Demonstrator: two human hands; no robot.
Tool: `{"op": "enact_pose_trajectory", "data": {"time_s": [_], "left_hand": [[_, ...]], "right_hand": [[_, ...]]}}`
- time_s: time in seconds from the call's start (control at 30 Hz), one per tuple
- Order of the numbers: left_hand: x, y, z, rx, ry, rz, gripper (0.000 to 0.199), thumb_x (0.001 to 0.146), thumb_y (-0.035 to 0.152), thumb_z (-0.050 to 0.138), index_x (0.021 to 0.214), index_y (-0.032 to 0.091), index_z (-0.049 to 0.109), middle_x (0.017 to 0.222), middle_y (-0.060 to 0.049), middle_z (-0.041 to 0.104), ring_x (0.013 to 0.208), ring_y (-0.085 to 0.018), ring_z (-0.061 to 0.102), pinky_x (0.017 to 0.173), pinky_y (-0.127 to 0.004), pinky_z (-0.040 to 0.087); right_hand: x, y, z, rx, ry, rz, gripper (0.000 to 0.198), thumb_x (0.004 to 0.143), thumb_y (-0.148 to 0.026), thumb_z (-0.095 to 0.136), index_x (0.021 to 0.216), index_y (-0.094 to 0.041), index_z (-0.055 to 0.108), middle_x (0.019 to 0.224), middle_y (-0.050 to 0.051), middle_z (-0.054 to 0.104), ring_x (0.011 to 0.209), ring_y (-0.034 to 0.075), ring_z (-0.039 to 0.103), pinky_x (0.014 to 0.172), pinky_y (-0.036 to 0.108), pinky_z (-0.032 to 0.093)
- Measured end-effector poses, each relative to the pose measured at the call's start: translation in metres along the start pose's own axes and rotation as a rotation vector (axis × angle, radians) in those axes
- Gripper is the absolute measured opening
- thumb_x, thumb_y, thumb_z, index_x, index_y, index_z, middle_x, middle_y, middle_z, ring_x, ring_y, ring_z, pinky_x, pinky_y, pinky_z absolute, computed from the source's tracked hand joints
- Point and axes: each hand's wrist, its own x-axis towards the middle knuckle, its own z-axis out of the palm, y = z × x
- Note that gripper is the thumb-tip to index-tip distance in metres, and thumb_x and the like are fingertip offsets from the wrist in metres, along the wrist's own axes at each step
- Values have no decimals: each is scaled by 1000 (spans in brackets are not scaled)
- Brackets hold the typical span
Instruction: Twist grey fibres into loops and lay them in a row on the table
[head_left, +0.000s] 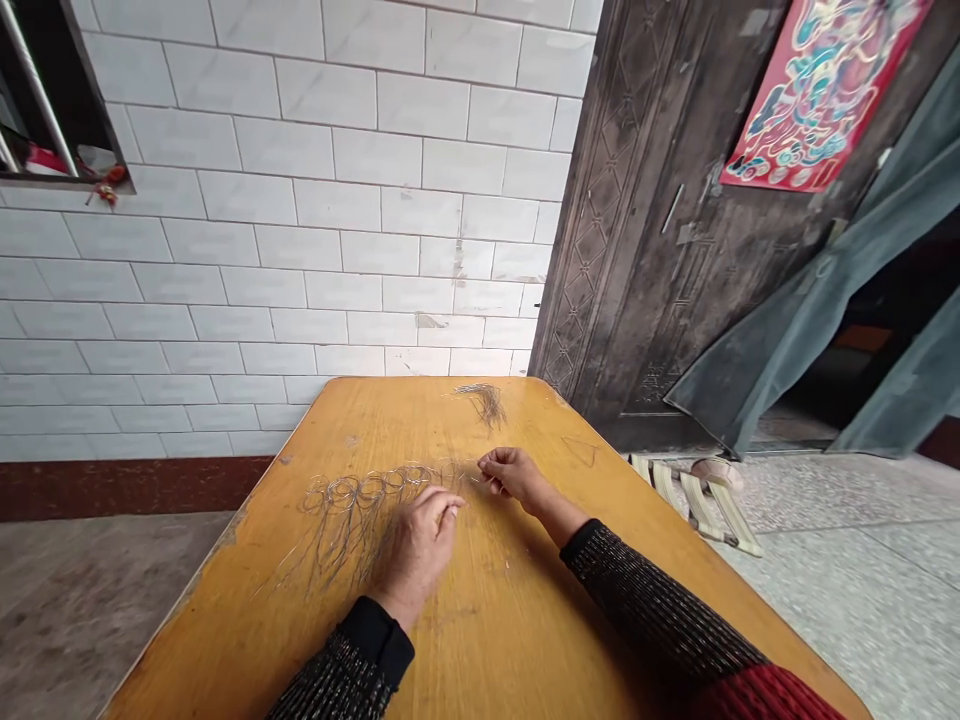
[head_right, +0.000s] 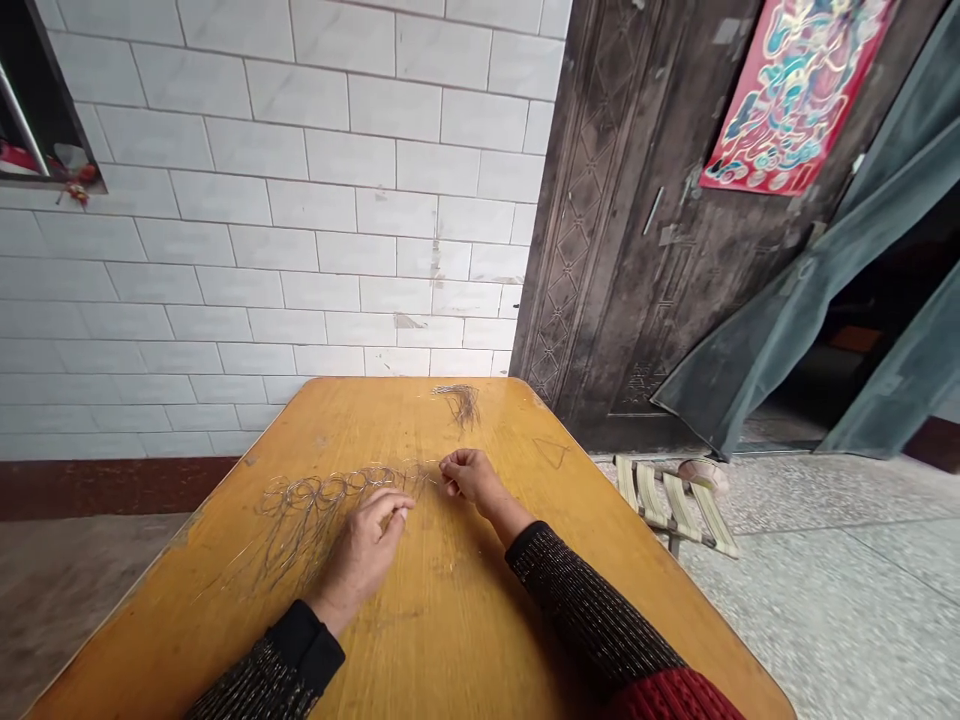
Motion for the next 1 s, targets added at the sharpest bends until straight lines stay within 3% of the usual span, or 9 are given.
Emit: {"op": "enact_pose_trajectory", "data": {"time_s": [0.17,0.3,0.47,0.7,0.77,0.83,1.0], "left_hand": [[2,-5,-1,-122,37,-156,18,81,21,43,90,18,59,87,-6,63,82,-17,59,73,-29,46],[10,13,9,-350,3,-373,28,76,30,52,100,15,54,88,-7,63,80,-17,60,70,-29,46],[21,38,30,-665,-196,-574,20,73,31,57,82,13,53,78,-5,60,70,-12,56,58,-21,40],[17,39,41,-943,-181,-667,17,71,27,57,78,15,49,75,0,50,62,-7,50,58,-20,40],[16,35,37,-877,-163,-636,13,73,26,52,79,15,50,69,2,47,58,-7,48,57,-21,40],[18,30,30,-679,-146,-568,14,76,26,46,82,15,52,63,3,45,54,-8,46,55,-21,39],[21,22,16,-50,-118,-219,16,78,20,43,87,16,56,72,-3,59,65,-14,55,62,-25,42]], "right_hand": [[-30,-4,-5,96,-30,-31,19,67,-32,60,62,-15,51,50,-3,58,34,5,47,34,16,30],[-50,-3,-12,192,-43,-79,27,61,-39,65,62,-14,53,50,-2,59,35,5,49,35,16,31],[-57,4,-20,351,-37,-118,34,60,-46,65,62,-14,53,46,-1,58,36,6,49,37,16,32],[-55,12,-29,414,-67,-168,33,63,-44,65,63,-15,49,48,-5,54,30,3,38,33,17,27],[-56,12,-31,385,-105,-179,30,63,-42,64,62,-15,49,47,-6,53,29,2,37,32,17,25],[-57,10,-34,351,-136,-179,28,63,-40,63,62,-16,49,46,-6,52,28,2,35,31,17,24],[-61,7,-36,281,-239,-169,25,66,-36,61,75,-15,51,45,-7,53,27,3,35,30,16,24]]}}
